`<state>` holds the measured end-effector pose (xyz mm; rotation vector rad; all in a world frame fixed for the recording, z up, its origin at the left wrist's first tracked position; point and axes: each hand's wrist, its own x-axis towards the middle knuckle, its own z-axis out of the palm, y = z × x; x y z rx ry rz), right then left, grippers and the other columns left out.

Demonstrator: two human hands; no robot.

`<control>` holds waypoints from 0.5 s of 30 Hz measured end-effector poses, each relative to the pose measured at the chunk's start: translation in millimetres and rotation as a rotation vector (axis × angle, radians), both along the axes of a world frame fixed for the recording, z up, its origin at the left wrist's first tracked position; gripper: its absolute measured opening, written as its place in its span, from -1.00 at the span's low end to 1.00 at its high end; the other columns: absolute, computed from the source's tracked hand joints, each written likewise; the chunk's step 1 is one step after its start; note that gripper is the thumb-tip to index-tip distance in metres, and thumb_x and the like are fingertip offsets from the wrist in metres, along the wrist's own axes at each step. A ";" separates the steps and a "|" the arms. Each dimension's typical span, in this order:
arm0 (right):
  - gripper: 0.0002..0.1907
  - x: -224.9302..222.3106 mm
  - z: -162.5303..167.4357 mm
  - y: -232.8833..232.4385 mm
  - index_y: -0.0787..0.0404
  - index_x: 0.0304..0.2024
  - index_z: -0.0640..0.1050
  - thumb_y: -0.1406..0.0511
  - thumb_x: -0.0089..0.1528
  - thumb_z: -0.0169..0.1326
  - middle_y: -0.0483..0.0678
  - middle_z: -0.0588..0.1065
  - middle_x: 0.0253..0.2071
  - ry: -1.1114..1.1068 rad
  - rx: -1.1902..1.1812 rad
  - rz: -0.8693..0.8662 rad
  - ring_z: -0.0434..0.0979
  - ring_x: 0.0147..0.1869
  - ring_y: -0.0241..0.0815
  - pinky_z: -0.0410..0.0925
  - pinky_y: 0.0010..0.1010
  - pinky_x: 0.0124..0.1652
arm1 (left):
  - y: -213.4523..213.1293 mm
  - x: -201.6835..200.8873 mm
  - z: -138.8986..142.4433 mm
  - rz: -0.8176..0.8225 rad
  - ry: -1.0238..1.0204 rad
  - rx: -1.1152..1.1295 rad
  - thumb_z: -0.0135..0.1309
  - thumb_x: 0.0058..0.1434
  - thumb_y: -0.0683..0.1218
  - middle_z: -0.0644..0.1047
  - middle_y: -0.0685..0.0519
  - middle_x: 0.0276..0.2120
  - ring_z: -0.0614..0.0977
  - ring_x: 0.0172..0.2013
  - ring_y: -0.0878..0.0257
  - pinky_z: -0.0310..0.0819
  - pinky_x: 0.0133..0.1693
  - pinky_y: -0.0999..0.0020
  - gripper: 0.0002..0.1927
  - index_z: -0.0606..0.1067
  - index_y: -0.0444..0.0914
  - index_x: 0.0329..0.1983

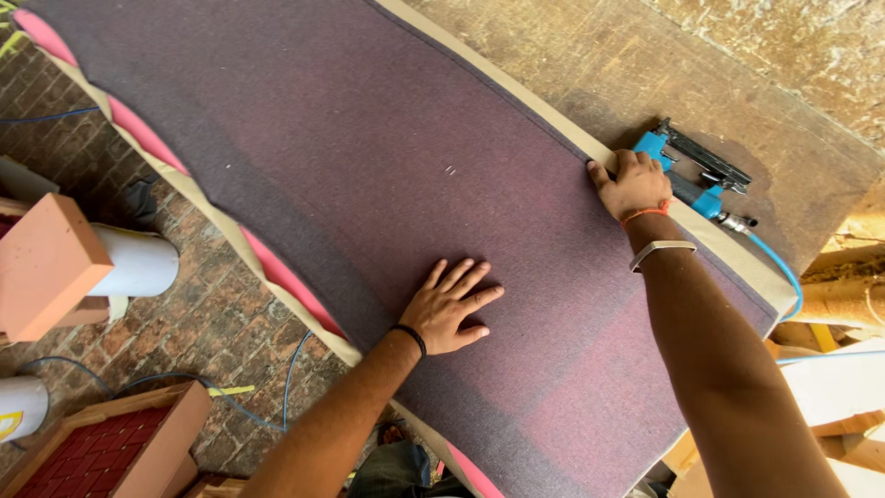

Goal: The person wraps a large rectangular board with dark fabric and pink foam, trims excess fabric with shears, and staples the fabric to the board using a pneumatic staple gun. The person then carries the covered board and a wrapped cushion across the workshop.

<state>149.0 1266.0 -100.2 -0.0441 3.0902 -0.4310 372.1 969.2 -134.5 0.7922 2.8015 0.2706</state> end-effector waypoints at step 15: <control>-0.12 -20.4 31.4 -23.6 0.27 0.23 0.50 -0.31 0.26 -0.05 0.26 0.54 0.12 -0.397 0.036 -0.089 0.39 0.34 0.26 0.27 -0.06 0.26 | -45.1 68.7 3.4 0.515 -0.012 -0.140 -0.17 0.28 0.43 -0.05 -0.08 0.52 -0.04 0.48 -0.10 -0.32 0.35 -0.38 -0.20 0.03 0.14 0.53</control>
